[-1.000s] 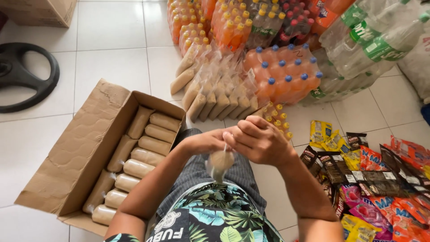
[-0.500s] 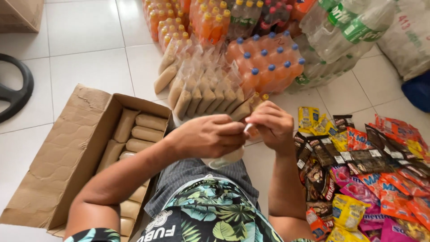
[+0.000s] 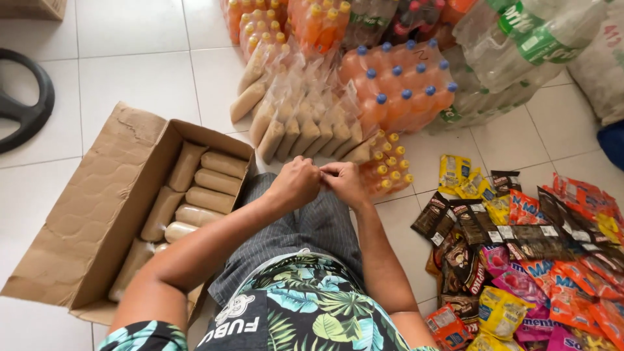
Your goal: Tying filled plastic bags and organizing them into a cardboard box.
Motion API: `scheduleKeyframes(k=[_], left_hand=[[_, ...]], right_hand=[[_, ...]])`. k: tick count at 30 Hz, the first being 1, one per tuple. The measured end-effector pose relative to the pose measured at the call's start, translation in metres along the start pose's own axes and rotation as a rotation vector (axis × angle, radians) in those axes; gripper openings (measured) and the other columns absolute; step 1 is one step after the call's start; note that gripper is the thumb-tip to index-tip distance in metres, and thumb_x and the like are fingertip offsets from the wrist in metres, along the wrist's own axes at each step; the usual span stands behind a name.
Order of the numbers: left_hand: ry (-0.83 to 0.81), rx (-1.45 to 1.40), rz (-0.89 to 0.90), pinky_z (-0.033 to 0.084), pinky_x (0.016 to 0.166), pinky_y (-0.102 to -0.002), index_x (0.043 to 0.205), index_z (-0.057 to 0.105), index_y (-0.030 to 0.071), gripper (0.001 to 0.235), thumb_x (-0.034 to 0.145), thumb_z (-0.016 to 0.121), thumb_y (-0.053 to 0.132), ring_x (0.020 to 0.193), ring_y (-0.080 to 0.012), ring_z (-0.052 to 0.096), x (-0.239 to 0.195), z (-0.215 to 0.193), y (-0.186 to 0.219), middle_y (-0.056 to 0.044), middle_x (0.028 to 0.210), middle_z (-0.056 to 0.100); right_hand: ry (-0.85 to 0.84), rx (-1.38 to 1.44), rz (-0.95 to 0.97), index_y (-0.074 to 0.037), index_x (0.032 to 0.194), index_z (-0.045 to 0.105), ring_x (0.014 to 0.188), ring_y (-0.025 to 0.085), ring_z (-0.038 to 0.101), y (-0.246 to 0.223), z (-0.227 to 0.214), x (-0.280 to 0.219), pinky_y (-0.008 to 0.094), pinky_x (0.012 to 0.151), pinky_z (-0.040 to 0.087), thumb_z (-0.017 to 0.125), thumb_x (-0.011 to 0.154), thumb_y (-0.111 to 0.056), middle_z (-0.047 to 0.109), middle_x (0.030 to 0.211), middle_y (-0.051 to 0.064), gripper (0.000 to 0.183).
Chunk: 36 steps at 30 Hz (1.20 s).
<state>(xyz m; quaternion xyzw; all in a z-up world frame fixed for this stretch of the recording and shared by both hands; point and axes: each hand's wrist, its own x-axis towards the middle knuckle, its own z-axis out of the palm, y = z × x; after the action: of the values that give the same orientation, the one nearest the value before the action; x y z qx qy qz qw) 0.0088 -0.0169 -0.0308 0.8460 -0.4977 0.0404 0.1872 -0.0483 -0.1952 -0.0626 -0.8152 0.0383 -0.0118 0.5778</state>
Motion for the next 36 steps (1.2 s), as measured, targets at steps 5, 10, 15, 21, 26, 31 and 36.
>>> scheduleKeyframes(k=[5,10,15,21,26,31,36], left_hand=[[0.004,-0.267,-0.390,0.056,0.069,-0.051,0.067,0.072,-0.003,0.045,0.068,0.087,0.040,0.072,-0.0415,0.069,0.000,0.048,-0.027,-0.025,0.070,0.067],[-0.175,-0.497,-0.630,0.055,0.061,-0.043,0.065,0.071,-0.007,0.061,0.056,0.099,0.046,0.061,-0.0337,0.069,-0.006,0.106,-0.076,-0.023,0.063,0.065],[-0.447,-1.266,-0.933,0.038,0.045,-0.023,0.068,0.073,-0.001,0.023,0.076,0.087,0.016,0.053,-0.0096,0.057,-0.011,0.128,-0.097,-0.003,0.058,0.064],[-0.402,-1.494,-1.158,0.055,0.051,-0.021,0.084,0.076,-0.005,0.014,0.085,0.078,0.009,0.057,-0.0106,0.065,-0.012,0.143,-0.105,-0.006,0.070,0.070],[-0.439,-1.620,-1.308,0.055,0.053,-0.023,0.084,0.072,-0.006,0.007,0.085,0.077,0.000,0.059,-0.0139,0.067,-0.054,0.222,-0.117,-0.009,0.071,0.069],[-0.357,-1.611,-1.397,0.051,0.047,-0.027,0.081,0.069,-0.009,0.009,0.086,0.076,-0.004,0.056,-0.0175,0.064,-0.082,0.298,-0.119,-0.011,0.068,0.064],[-0.278,-1.493,-1.589,0.049,0.046,-0.029,0.080,0.067,-0.006,0.008,0.082,0.072,-0.011,0.056,-0.0200,0.062,-0.053,0.322,-0.121,-0.013,0.068,0.063]], right_hand=[[0.100,0.329,0.164,0.003,0.095,0.078,0.067,0.008,0.067,0.066,0.037,0.004,0.024,0.060,0.055,0.074,0.092,-0.007,0.074,0.079,0.004,0.011],[0.117,0.334,0.141,0.003,0.096,0.079,0.069,0.008,0.065,0.113,0.048,0.001,0.022,0.061,0.052,0.074,0.091,-0.006,0.075,0.080,0.003,0.011],[0.097,0.362,0.107,0.002,0.097,0.079,0.073,0.009,0.068,0.114,0.049,-0.006,0.023,0.068,0.056,0.076,0.090,-0.004,0.076,0.082,0.004,0.010],[0.069,0.197,-0.042,0.000,0.090,0.077,0.078,0.011,0.072,0.104,0.045,0.003,0.026,0.074,0.058,0.074,0.085,0.003,0.077,0.084,0.005,0.007],[0.018,-0.054,-0.163,-0.002,0.085,0.076,0.082,0.017,0.074,0.132,0.063,-0.004,0.028,0.076,0.058,0.073,0.080,0.005,0.076,0.087,0.008,0.009],[-0.027,-0.132,-0.171,-0.003,0.083,0.074,0.084,0.022,0.075,0.135,0.074,-0.013,0.031,0.076,0.059,0.072,0.077,0.005,0.076,0.089,0.010,0.010],[-0.076,-0.398,-0.351,-0.002,0.080,0.069,0.083,0.035,0.069,0.117,0.075,-0.005,0.040,0.074,0.057,0.068,0.074,0.005,0.071,0.090,0.014,0.009]])
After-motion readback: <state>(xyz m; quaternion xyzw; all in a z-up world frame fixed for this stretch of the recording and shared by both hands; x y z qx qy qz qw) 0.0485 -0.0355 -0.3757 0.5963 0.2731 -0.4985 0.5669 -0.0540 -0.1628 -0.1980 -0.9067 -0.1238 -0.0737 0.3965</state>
